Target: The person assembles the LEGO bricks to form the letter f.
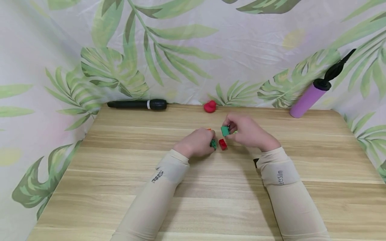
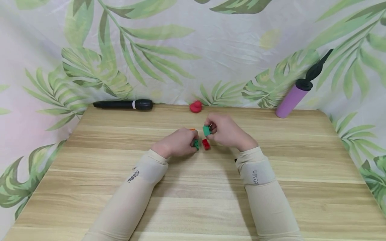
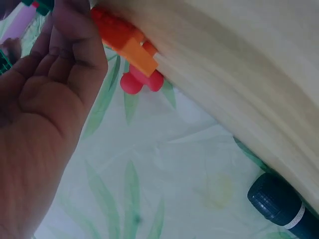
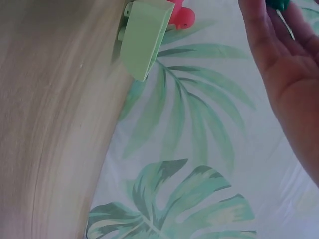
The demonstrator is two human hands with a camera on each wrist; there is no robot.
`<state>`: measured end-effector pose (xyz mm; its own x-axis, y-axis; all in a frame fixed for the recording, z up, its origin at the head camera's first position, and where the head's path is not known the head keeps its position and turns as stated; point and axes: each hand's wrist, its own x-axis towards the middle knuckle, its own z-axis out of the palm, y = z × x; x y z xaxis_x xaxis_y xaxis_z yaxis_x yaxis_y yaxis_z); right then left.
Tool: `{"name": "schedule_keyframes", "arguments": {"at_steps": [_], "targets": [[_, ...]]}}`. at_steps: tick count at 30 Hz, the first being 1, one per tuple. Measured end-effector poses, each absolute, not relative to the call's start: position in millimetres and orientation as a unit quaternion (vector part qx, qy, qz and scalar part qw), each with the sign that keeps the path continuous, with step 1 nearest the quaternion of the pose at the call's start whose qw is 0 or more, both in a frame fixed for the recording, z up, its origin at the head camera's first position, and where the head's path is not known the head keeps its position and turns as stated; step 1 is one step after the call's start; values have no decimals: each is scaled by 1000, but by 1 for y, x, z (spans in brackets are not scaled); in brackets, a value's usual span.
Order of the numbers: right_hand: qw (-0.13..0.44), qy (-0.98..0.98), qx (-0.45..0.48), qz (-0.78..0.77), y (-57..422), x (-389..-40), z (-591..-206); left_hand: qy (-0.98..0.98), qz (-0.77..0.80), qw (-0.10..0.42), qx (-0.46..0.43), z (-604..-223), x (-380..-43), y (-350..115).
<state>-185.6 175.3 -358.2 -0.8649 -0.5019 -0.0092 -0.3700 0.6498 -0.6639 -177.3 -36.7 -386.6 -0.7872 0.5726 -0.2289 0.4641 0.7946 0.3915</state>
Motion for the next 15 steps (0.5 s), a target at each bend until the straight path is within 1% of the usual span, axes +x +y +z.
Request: {"name": "schedule_keyframes", "arguments": {"at_steps": [7, 15], "targets": [[96, 915, -270, -283, 174, -186, -360, 936, 155, 159, 272, -389, -179, -34], [105, 922, -269, -257, 164, -184, -364, 936, 153, 158, 274, -390, -180, -34]]}}
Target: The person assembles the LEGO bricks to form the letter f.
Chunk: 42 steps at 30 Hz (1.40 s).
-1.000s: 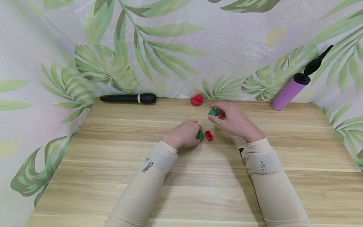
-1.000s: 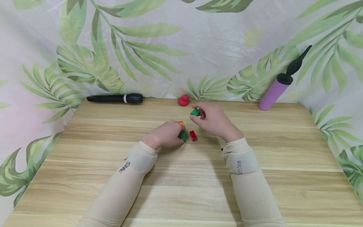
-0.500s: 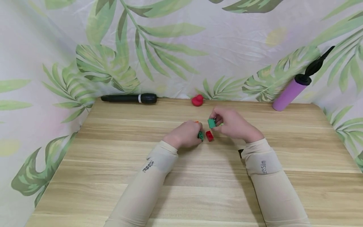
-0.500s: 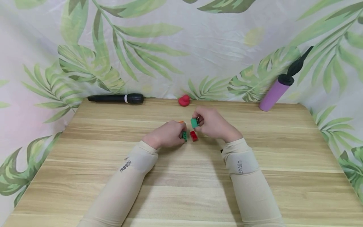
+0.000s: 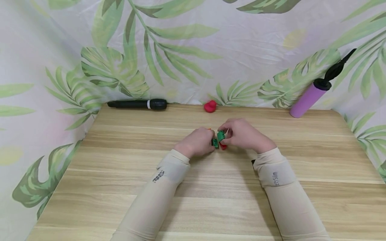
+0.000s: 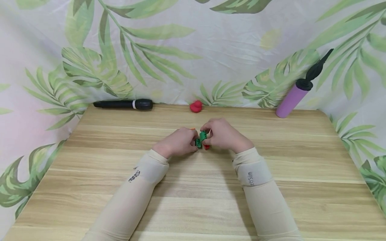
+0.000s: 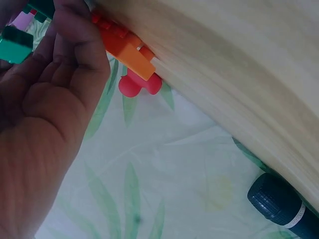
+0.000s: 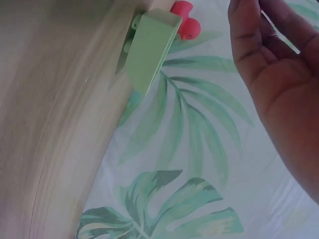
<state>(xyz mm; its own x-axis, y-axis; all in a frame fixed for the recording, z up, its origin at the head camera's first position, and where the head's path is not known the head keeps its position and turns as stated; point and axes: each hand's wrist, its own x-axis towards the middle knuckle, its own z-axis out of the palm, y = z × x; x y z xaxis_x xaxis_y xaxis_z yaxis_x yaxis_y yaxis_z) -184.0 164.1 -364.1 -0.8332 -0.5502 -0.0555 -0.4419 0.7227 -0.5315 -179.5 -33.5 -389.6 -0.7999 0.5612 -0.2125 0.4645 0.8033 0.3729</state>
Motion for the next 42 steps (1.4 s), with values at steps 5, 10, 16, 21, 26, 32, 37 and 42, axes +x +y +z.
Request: {"name": "schedule_keyframes", "arguments": {"at_steps": [5, 10, 16, 21, 26, 32, 37, 42], "targets": [[108, 928, -267, -235, 155, -181, -365, 935, 163, 157, 273, -388, -178, -35], [111, 928, -284, -213, 148, -178, -368, 936, 164, 147, 276, -389, -178, -36], [124, 929, -282, -206, 146, -178, -371, 936, 160, 141, 280, -388, -178, -37], [134, 926, -274, -221, 147, -178, -370, 937, 159, 150, 274, -388, -177, -37], [127, 925, -280, -221, 146, -178, -371, 936, 163, 159, 268, -388, -178, -37], [106, 926, -294, -212, 143, -178, -371, 937, 160, 158, 268, -389, -178, -37], [87, 927, -303, -205, 142, -177, -372, 937, 158, 155, 272, -390, -178, -37], [85, 925, -305, -212, 142, -177, -374, 937, 154, 151, 275, -390, -179, -37]]}}
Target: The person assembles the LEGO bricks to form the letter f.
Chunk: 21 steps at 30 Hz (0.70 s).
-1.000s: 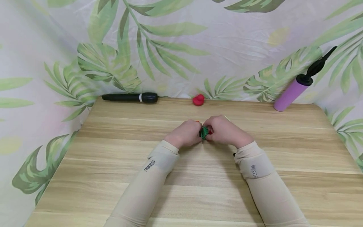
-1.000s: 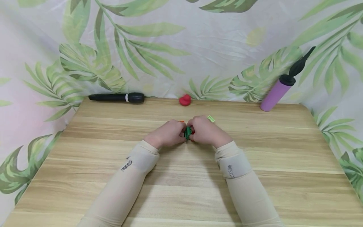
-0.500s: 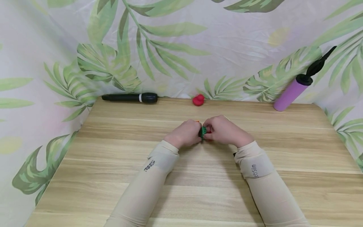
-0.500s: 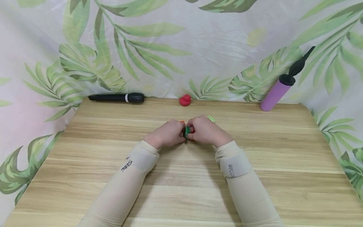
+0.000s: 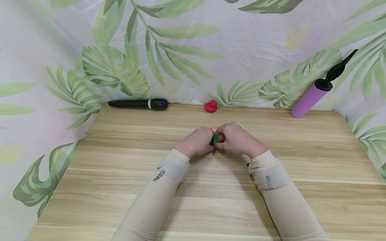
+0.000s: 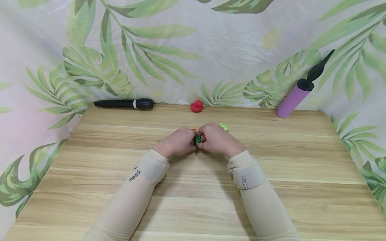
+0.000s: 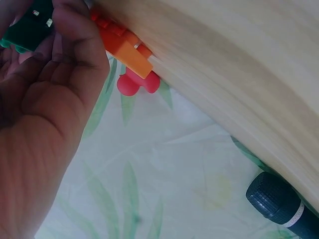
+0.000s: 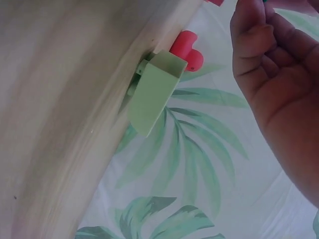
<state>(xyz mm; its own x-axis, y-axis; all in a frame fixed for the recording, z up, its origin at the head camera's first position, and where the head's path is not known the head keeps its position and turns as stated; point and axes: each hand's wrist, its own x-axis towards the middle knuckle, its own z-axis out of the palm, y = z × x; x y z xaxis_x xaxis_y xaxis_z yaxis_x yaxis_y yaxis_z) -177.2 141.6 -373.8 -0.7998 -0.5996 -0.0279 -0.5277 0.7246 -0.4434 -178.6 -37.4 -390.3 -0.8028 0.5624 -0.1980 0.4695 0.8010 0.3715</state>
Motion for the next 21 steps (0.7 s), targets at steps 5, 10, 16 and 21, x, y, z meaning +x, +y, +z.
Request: {"name": "schedule_keyframes", "arguments": {"at_steps": [5, 10, 16, 21], "targets": [[94, 924, -294, -228, 144, -176, -375, 936, 147, 155, 278, -390, -179, -36], [91, 925, -300, -214, 148, -175, -372, 935, 153, 162, 275, -390, -180, -34], [106, 921, -309, -213, 148, -175, -370, 934, 155, 156, 283, -390, -180, -34], [108, 919, -316, -211, 147, -177, -372, 932, 161, 158, 284, -389, -181, -38]]}}
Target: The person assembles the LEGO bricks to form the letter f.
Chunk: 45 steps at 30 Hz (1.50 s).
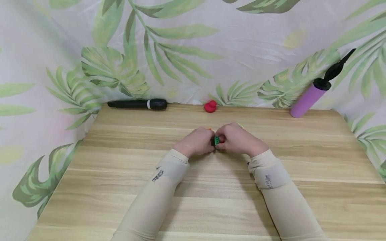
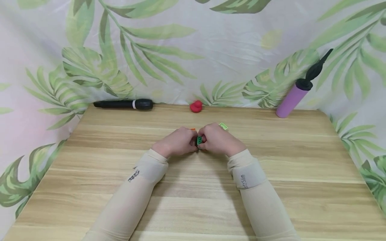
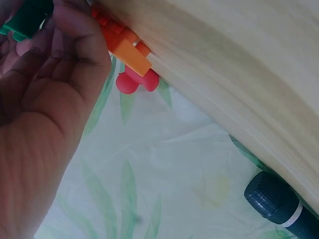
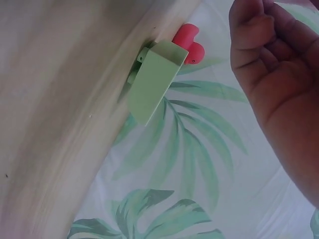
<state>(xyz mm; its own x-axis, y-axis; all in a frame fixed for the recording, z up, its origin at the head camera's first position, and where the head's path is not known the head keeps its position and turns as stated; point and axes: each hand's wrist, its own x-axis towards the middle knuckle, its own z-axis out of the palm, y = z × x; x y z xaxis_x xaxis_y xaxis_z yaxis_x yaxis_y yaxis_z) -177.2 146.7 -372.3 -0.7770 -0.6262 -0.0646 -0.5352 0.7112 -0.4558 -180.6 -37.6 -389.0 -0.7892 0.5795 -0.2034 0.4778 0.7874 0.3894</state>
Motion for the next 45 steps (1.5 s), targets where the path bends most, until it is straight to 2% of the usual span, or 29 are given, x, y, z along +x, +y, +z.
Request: {"name": "schedule_keyframes", "arguments": {"at_steps": [6, 12, 25, 38, 45], "targets": [[111, 921, -308, -211, 145, -179, -375, 935, 178, 162, 262, -380, -186, -56], [105, 928, -295, -203, 144, -181, -377, 954, 172, 139, 202, -367, -193, -82], [95, 930, -294, -199, 146, -181, -380, 976, 56, 105, 183, -385, -193, -71], [96, 927, -300, -201, 148, -182, -380, 963, 173, 98, 185, -378, -197, -81], [103, 926, -300, -205, 148, -183, -380, 945, 227, 128, 199, -378, -198, -83]]}}
